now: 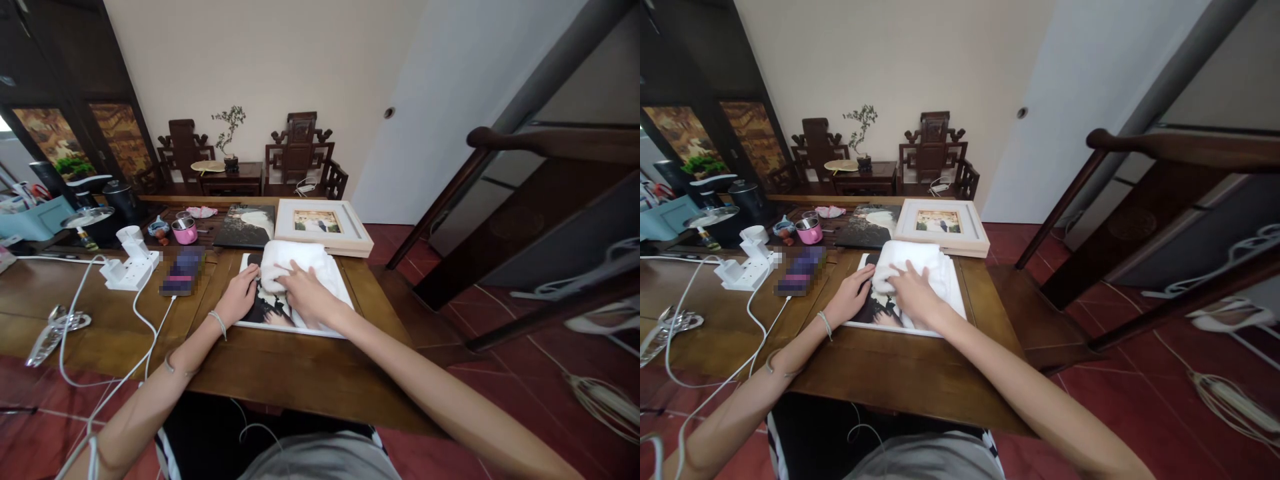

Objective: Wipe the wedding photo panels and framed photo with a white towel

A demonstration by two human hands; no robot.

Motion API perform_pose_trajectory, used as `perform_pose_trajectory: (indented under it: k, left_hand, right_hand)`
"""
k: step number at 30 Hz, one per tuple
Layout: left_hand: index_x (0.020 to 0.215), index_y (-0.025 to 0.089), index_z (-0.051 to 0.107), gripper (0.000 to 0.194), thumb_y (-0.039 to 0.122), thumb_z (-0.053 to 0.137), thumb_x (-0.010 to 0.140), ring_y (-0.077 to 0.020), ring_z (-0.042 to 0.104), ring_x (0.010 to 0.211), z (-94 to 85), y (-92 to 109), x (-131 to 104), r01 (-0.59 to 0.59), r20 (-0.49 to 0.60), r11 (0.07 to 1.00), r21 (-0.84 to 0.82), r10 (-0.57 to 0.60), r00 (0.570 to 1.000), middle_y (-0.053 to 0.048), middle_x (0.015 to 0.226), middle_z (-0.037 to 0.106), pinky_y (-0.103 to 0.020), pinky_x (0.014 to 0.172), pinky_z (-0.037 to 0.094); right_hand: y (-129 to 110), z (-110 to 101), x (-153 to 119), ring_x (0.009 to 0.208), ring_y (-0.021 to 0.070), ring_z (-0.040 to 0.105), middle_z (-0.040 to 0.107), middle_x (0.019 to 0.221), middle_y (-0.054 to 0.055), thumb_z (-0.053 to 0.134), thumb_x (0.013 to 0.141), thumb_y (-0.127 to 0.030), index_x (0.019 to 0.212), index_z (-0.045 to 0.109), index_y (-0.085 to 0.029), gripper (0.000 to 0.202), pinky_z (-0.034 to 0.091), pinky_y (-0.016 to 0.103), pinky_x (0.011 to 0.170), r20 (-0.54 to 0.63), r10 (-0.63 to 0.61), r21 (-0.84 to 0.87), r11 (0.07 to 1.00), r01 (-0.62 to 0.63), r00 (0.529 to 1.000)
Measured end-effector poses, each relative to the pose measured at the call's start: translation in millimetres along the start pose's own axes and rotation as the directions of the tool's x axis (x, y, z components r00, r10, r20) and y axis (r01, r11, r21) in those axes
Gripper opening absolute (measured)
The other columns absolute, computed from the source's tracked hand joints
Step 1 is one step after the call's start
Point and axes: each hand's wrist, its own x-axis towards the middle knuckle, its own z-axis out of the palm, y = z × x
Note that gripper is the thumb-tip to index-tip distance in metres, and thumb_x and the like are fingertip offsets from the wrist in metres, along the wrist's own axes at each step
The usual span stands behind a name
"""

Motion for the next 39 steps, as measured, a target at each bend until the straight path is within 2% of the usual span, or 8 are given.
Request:
perform_pose_trajectory:
  k: [9,13,19,23,28,31,35,39]
  left_hand:
    - [0.124,0.009,0.057,0.039,0.016,0.038,0.09,-0.0235,0.048,0.13,-2.8,2,0,0.02,0.026,1.0,0.017,-0.021,0.999,-0.016,0.136,0.054,-0.044,0.112,0.036]
    - [0.123,0.008,0.058,0.039,0.016,0.039,0.09,-0.024,0.05,0.128,-0.6,2,0,0.038,0.008,0.999,0.005,-0.038,0.999,-0.017,0.135,0.055,-0.043,0.112,0.036]
    - [0.122,0.013,0.06,0.038,0.021,0.039,0.092,-0.0231,0.051,0.127,-6.0,10,1,0.019,-0.059,0.997,-0.069,-0.023,0.998,-0.014,0.134,0.057,-0.044,0.11,0.037]
    - [0.122,0.014,0.061,0.039,0.031,0.039,0.095,-0.0222,0.051,0.127,-14.7,17,2,0.048,-0.174,0.98,-0.195,-0.083,0.981,-0.013,0.135,0.056,-0.041,0.111,0.037]
    - [0.122,0.012,0.061,0.045,0.039,0.037,0.095,-0.0209,0.052,0.126,-18.5,17,4,0.104,-0.261,0.939,-0.327,-0.196,0.945,-0.012,0.133,0.058,-0.038,0.11,0.036]
    - [0.12,0.011,0.062,0.047,0.039,0.033,0.096,-0.02,0.053,0.125,-17.8,17,4,0.107,-0.247,0.937,-0.333,-0.196,0.949,-0.012,0.131,0.059,-0.037,0.11,0.037]
    - [0.119,0.012,0.063,0.043,0.037,0.037,0.095,-0.0214,0.054,0.124,-15.6,18,3,0.103,-0.174,0.966,-0.237,-0.147,0.974,-0.012,0.13,0.06,-0.038,0.109,0.038]
    - [0.12,0.011,0.063,0.038,0.028,0.044,0.091,-0.0236,0.055,0.123,-13.3,19,1,0.042,-0.054,0.992,-0.116,-0.049,0.997,-0.014,0.129,0.061,-0.039,0.109,0.04]
  right_hand:
    - [-25,11,-100,0.142,0.0401,0.01,0.028,0.154,0.007,0.043,0.064,0.005,0.106,0.068,-0.017,0.054,0.018,0.069,0.107,0.089,-0.231,0.098,0.97,0.222,0.969]
    - [-11,8,-91,0.143,0.035,0.013,0.033,0.152,0.006,0.039,0.063,0.007,0.109,0.067,-0.017,0.059,0.021,0.065,0.109,0.077,-0.175,0.125,0.978,0.165,0.981]
    - [-4,1,-35,0.14,0.0396,0.019,0.032,0.152,0.009,0.039,0.072,0.004,0.12,0.061,-0.014,0.056,0.029,0.07,0.1,0.015,0.014,0.02,1.0,-0.014,1.0]
    - [-19,-3,-16,0.139,0.042,0.019,0.029,0.153,0.01,0.042,0.076,0.001,0.124,0.059,-0.014,0.053,0.028,0.071,0.1,0.054,-0.041,0.008,0.999,0.04,0.998]
    - [-26,2,-38,0.143,0.0359,0.011,0.029,0.154,0.003,0.04,0.068,0.007,0.12,0.062,-0.02,0.062,0.019,0.068,0.108,0.129,-0.349,0.069,0.937,0.342,0.928]
    - [-19,1,-64,0.143,0.0322,0.011,0.033,0.152,0.003,0.04,0.065,0.008,0.121,0.061,-0.019,0.066,0.015,0.064,0.111,0.123,-0.437,0.126,0.897,0.423,0.891]
    - [-2,-7,-86,0.143,0.0269,0.018,0.042,0.147,0.006,0.037,0.062,0.008,0.11,0.066,-0.018,0.062,0.018,0.056,0.114,0.131,-0.392,0.206,0.909,0.361,0.911]
    - [19,-11,-75,0.14,0.0286,0.026,0.052,0.138,0.014,0.038,0.066,0.005,0.104,0.067,-0.015,0.052,0.031,0.051,0.108,0.08,-0.222,0.179,0.962,0.205,0.972]
